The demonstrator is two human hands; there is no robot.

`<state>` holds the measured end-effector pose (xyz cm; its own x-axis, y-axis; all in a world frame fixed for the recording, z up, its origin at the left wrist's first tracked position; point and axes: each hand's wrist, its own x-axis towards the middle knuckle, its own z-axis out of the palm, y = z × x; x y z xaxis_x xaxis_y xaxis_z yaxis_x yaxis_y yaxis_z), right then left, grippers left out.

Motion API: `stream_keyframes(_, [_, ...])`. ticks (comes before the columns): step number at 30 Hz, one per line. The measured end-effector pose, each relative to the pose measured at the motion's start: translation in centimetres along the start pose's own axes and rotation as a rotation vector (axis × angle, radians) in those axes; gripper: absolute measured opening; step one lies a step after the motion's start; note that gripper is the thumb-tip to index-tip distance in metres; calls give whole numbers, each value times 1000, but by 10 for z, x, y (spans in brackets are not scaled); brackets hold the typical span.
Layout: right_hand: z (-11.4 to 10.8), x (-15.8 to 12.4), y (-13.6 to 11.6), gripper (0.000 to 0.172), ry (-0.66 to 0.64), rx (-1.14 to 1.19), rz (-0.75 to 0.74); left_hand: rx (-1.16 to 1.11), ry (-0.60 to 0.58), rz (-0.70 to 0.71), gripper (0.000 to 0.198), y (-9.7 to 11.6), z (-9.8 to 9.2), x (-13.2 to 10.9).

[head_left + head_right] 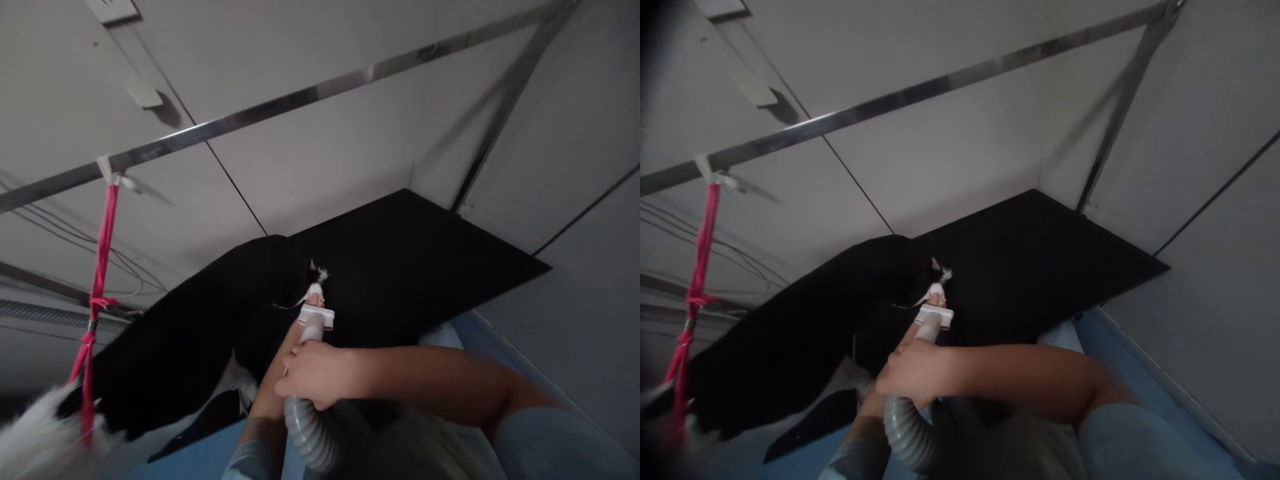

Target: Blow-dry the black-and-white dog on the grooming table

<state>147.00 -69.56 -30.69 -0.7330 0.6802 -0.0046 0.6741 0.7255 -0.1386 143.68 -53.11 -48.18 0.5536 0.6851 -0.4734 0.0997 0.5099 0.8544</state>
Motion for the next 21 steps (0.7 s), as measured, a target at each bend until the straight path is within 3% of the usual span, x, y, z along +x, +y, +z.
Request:
stream_keyframes(5, [20,-6,-2,31,40,20,-5,-37,-129,-191,29,5,-26,17])
stream_keyframes(7, [26,-5,-3,34,-5,41,-18,-24,-147,-271,29,4,-31,27])
stream_keyframes(9, [32,-3,-4,37,-61,80,-44,6,-143,-286,31,0,-36,35])
stream_keyframes(15, [51,3,-9,32,-28,77,-37,26,-208,-290,39,-12,-51,48])
stream_keyframes(21, [46,1,-9,28,-33,82,9,35,-153,-295,37,-2,-42,35])
